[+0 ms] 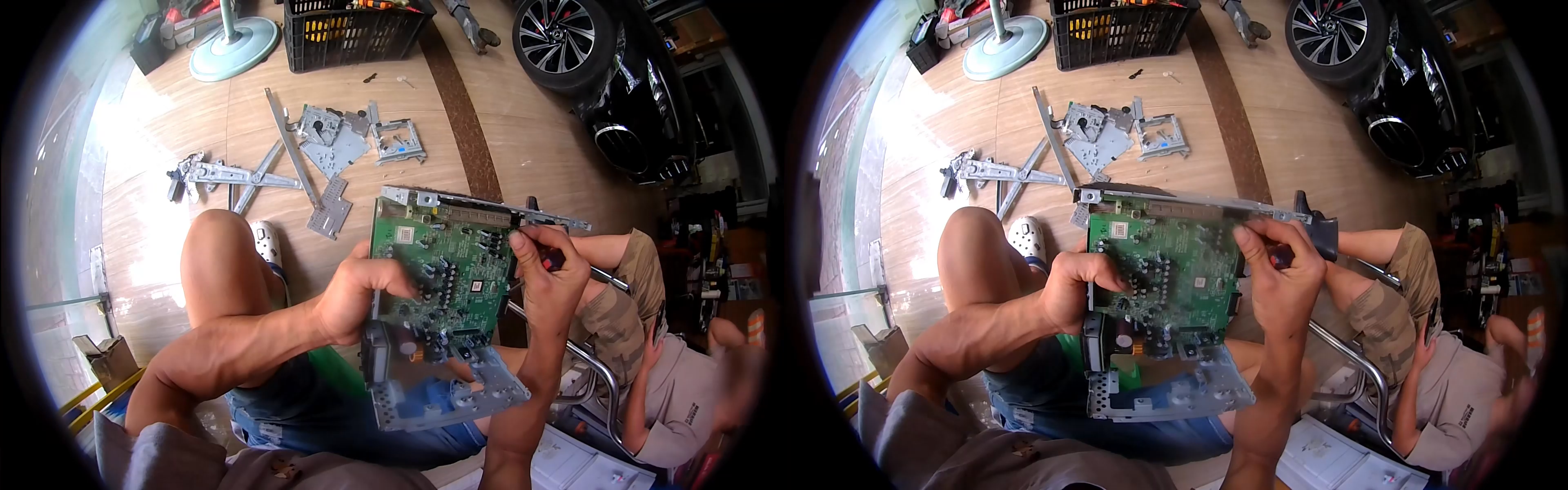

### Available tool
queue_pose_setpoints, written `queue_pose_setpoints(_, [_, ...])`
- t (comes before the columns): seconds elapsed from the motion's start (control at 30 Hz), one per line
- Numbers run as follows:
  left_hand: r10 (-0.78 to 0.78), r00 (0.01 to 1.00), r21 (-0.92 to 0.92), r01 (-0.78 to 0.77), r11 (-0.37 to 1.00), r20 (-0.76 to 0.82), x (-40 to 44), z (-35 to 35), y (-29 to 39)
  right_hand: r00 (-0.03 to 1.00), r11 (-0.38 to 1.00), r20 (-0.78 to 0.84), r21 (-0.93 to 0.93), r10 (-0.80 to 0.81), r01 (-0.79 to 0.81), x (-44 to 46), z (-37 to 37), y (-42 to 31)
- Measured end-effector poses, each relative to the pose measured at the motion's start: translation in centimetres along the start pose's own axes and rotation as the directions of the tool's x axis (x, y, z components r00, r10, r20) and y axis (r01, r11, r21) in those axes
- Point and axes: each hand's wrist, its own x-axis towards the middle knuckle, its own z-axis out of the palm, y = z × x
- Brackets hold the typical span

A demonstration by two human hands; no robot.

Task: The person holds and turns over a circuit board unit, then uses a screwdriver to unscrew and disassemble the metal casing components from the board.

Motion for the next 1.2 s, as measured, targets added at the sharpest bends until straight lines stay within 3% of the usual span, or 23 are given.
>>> queue_pose_setpoints(0.13, [0.026, 0.999, 0.031, -0.026, 0.999, 0.028, 0.0, 0.1, 0.1, 1.000, 0.999, 0.025, -0.032, 0.016, -0.015, 0.0, -0.3, 0.0])
queue_pose_setpoints(0.33, [0.035, 0.999, 0.044, -0.036, 0.998, 0.024, 0.2, -0.2, -0.2, 0.993, 0.994, 0.084, -0.061, -0.081, 0.086, 0.3, -0.6, 0.1])
queue_pose_setpoints(0.43, [0.037, 0.999, 0.062, -0.039, 0.997, 0.032, 0.2, -0.2, -0.2, 0.992, 0.998, 0.108, -0.023, 0.063, -0.061, 0.2, -0.9, 0.3])
queue_pose_setpoints(0.7, [0.103, 0.993, 0.103, -0.108, 0.989, 0.051, 0.3, -0.6, -0.8, 0.994, 0.994, 0.096, 0.091, 0.049, -0.058, -0.3, -0.3, 0.4])
queue_pose_setpoints(0.83, [0.056, 0.996, 0.142, -0.066, 0.988, 0.075, -0.2, -0.1, 0.1, 0.994, 0.989, 0.087, 0.122, 0.073, -0.084, -0.4, 0.3, 0.1])
queue_pose_setpoints(1.1, [0.000, 0.999, 0.165, -0.009, 0.986, 0.054, -0.1, -0.7, 0.2, 0.989, 0.990, 0.049, -0.030, 0.142, -0.141, -0.2, 0.8, 0.2])
queue_pose_setpoints(1.2, [0.088, 0.995, 0.188, -0.095, 0.978, 0.044, 0.2, -0.4, -0.1, 0.987, 0.988, 0.047, -0.006, 0.155, -0.155, -0.2, 0.8, 0.3])
